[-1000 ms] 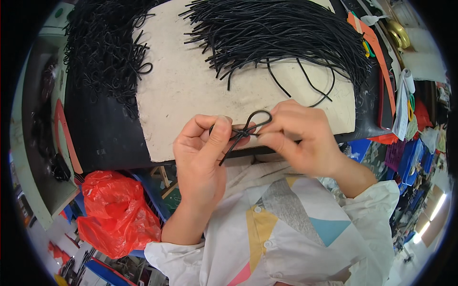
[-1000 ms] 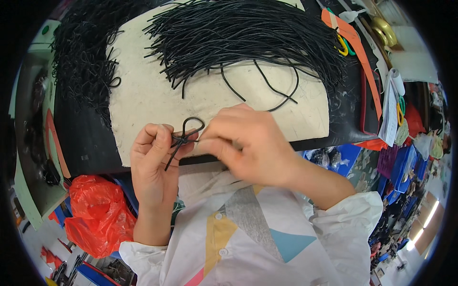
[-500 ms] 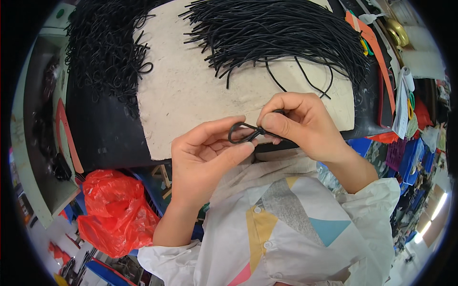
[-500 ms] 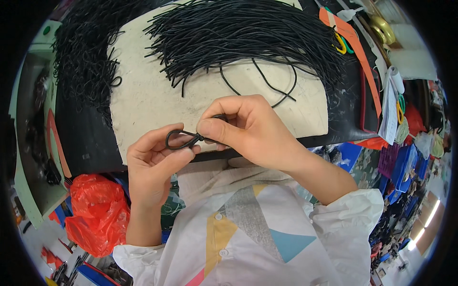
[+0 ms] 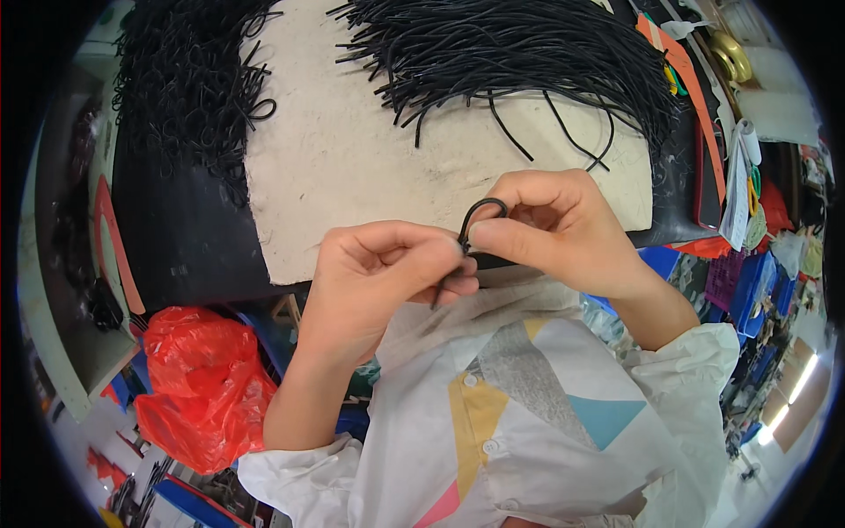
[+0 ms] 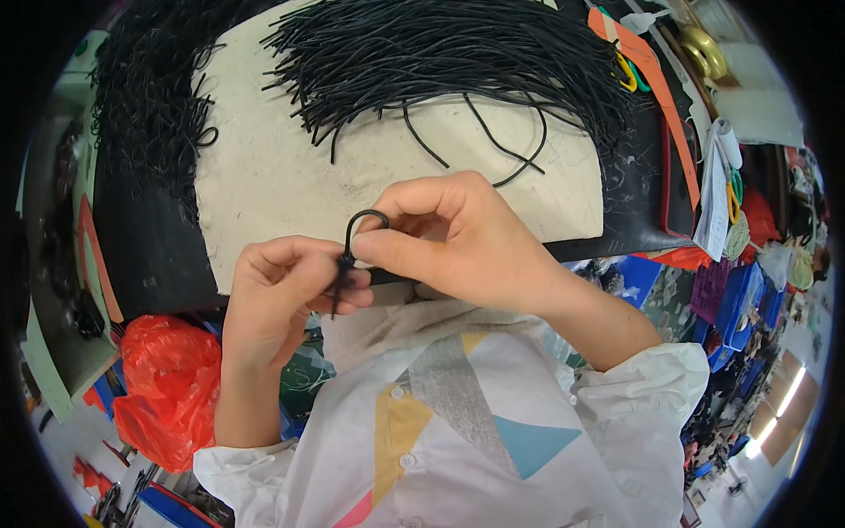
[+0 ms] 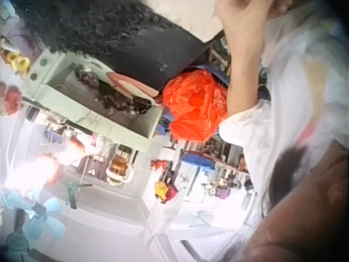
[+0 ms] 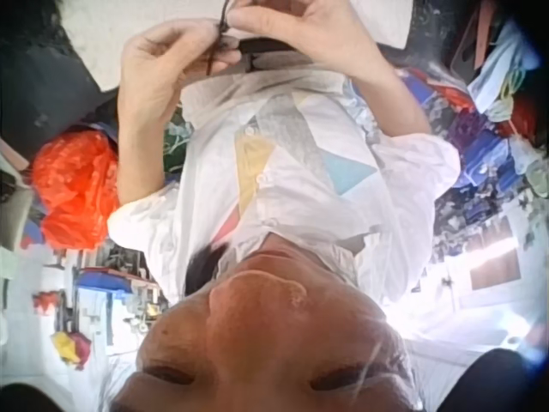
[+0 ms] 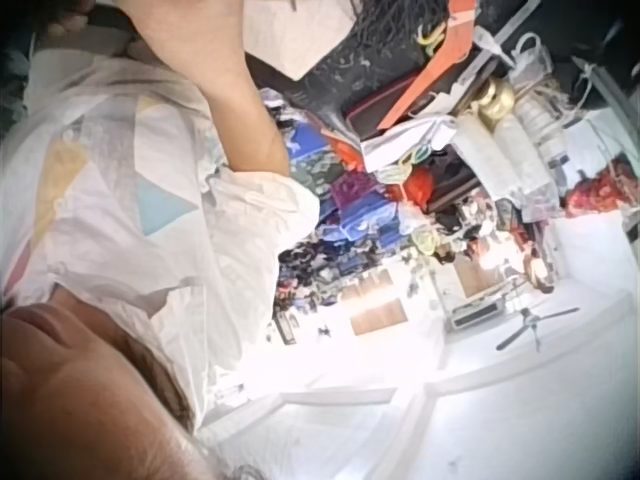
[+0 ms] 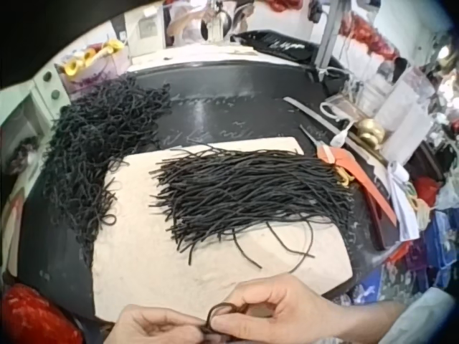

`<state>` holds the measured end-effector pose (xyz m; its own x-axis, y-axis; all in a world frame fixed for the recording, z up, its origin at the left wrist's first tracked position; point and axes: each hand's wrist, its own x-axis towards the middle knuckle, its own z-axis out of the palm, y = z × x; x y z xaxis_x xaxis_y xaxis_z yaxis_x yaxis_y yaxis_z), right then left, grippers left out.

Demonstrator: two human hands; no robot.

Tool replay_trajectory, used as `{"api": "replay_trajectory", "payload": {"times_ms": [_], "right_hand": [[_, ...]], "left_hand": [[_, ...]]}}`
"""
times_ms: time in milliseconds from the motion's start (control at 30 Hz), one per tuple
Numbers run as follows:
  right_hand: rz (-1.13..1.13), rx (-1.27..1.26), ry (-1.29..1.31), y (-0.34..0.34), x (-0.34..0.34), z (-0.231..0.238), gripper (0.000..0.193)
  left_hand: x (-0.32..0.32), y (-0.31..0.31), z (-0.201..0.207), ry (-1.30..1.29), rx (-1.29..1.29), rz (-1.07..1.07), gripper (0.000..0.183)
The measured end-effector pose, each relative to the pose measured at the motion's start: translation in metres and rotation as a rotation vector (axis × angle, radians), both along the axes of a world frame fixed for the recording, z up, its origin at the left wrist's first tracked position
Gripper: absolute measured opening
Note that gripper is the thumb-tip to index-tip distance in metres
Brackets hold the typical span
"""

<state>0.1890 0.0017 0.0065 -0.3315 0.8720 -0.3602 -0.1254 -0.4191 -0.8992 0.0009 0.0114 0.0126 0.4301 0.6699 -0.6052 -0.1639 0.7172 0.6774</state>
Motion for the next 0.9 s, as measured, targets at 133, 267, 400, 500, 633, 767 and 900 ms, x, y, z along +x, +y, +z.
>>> {"api": "replay_trajectory", "payload": {"times_ms": [133, 267, 400, 500, 633, 767, 900], "right_hand": [[0.120, -0.121, 0.000, 0.004, 0.002, 0.009, 0.009], [0.175, -0.239, 0.130, 0.004, 0.003, 0.008, 0.009], [0.059, -0.048, -0.003, -0.001, -0.001, 0.004, 0.011], [0.034, 0.024, -0.037, -0.001, -0.001, 0.005, 0.011], [-0.013, 0.095, -0.014, -0.004, -0.007, 0.002, 0.013], [0.040, 0.101, -0.067, -0.004, -0.010, 0.011, 0.016], [0.082, 0.184, -0.197, -0.001, -0.008, 0.018, 0.016]], "left_hand": [[-0.003, 0.001, 0.001, -0.033, 0.013, -0.118, 0.014], [-0.006, 0.001, 0.001, -0.107, -0.021, -0.154, 0.013], [-0.004, -0.002, -0.002, -0.014, 0.069, -0.026, 0.014], [-0.005, -0.006, -0.004, -0.006, 0.102, 0.066, 0.017], [-0.005, -0.008, -0.001, 0.035, 0.172, 0.068, 0.018], [0.000, -0.012, 0.001, 0.073, 0.297, 0.131, 0.016], [0.002, -0.017, -0.012, 0.100, 0.476, 0.186, 0.015]]}}
